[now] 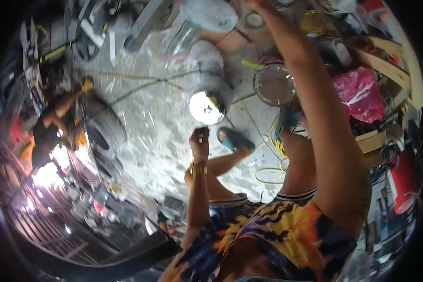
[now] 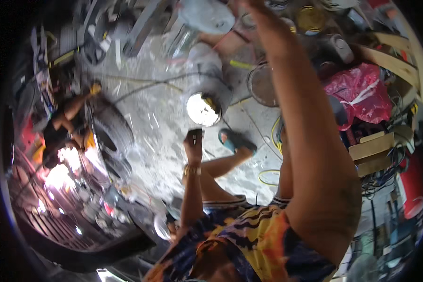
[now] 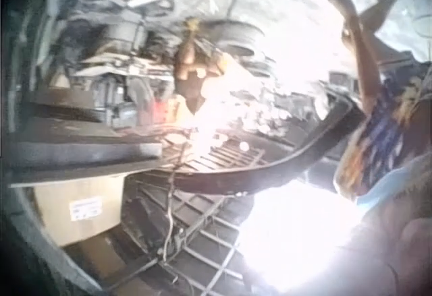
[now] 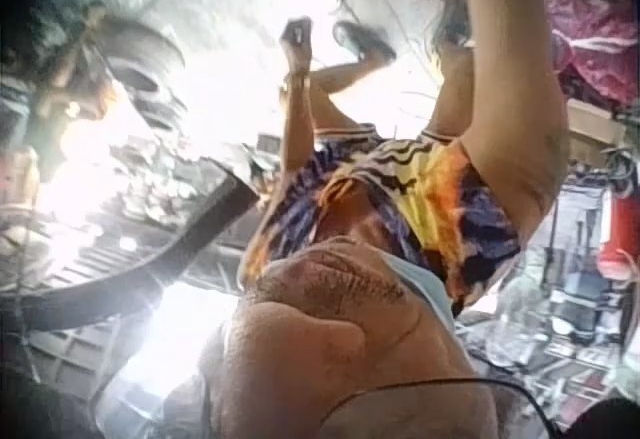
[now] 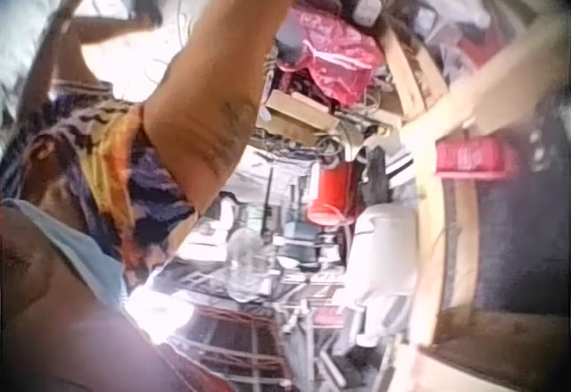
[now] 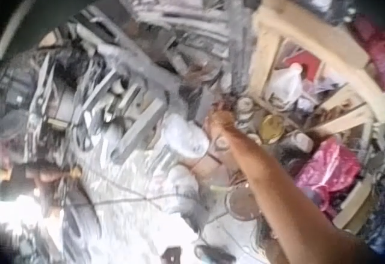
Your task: Mixing liquid into a spray gun and preparing it for use.
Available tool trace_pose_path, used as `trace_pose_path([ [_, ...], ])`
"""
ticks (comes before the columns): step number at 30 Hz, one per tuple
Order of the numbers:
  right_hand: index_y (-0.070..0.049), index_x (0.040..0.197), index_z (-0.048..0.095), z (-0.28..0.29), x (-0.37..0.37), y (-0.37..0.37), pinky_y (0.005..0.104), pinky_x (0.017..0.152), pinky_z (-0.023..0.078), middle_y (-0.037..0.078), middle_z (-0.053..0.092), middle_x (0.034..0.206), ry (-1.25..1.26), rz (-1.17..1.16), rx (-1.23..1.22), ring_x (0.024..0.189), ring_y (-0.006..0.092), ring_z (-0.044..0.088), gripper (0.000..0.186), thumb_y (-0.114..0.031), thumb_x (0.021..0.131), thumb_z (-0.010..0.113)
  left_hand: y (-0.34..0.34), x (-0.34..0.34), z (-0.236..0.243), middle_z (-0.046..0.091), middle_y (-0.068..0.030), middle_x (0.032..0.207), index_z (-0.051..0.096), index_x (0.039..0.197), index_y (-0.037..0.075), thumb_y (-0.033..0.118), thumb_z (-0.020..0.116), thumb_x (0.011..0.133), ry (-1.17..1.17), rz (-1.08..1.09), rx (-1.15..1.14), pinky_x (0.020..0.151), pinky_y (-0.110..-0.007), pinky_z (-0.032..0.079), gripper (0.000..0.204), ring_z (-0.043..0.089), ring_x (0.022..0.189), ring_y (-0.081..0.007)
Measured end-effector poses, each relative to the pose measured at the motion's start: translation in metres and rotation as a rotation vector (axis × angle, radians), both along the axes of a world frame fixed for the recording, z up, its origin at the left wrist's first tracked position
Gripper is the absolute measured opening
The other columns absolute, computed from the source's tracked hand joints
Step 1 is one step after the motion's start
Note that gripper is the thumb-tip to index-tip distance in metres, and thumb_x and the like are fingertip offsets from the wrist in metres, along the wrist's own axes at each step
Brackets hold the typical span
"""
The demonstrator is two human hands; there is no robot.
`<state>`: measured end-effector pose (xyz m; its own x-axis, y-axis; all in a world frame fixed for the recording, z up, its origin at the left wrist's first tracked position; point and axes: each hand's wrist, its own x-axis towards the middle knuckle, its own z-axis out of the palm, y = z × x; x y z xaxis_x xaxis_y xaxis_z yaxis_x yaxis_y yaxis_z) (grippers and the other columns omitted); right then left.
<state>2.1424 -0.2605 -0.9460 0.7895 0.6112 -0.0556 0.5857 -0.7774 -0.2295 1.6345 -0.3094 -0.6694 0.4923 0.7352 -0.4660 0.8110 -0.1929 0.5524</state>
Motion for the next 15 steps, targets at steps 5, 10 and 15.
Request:
trace_pose_path([
  [5, -0.006, 0.136, 0.038, 0.1, -0.043, -0.034, 0.0471, 0.073, 0.052, 0.026, 0.048, 0.127, 0.504, 0.048, -0.18, 0.087, 0.0393, 0.064, 0.067, -0.031, 0.08, 0.065, 0.017, -0.004, -0.039, 0.067, -0.0103, 0.078, 0.065, 0.085, 0.001, 0.007, 0.064, 0.086, -0.063, 0.008, 0.154, 0.06, -0.03, 0.049, 0.007, 0.063, 0.066, -0.0181],
  [10, -0.005, 0.137, 0.034, 0.151, -0.068, -0.091, 0.0472, 0.072, 0.051, 0.024, 0.041, 0.131, 0.32, 0.019, 0.103, 0.093, 0.0409, 0.061, 0.084, -0.029, 0.068, 0.076, -0.008, 0.024, -0.086, 0.069, -0.0123, 0.079, 0.066, 0.088, 0.0, 0.021, 0.068, 0.084, 0.078, 0.104, 0.052, 0.064, -0.033, 0.05, 0.021, 0.066, 0.068, -0.0225],
  [15, -0.008, 0.124, 0.046, 0.184, -0.086, -0.136, 0.0458, 0.071, 0.053, 0.015, 0.056, 0.123, 0.036, 0.091, 0.301, 0.096, 0.0359, 0.063, 0.067, -0.038, 0.07, 0.073, -0.019, 0.056, -0.106, 0.069, -0.0188, 0.081, 0.064, 0.089, -0.001, 0.046, 0.071, 0.075, 0.234, 0.118, -0.085, 0.073, -0.043, 0.052, 0.05, 0.067, 0.077, -0.0348],
])
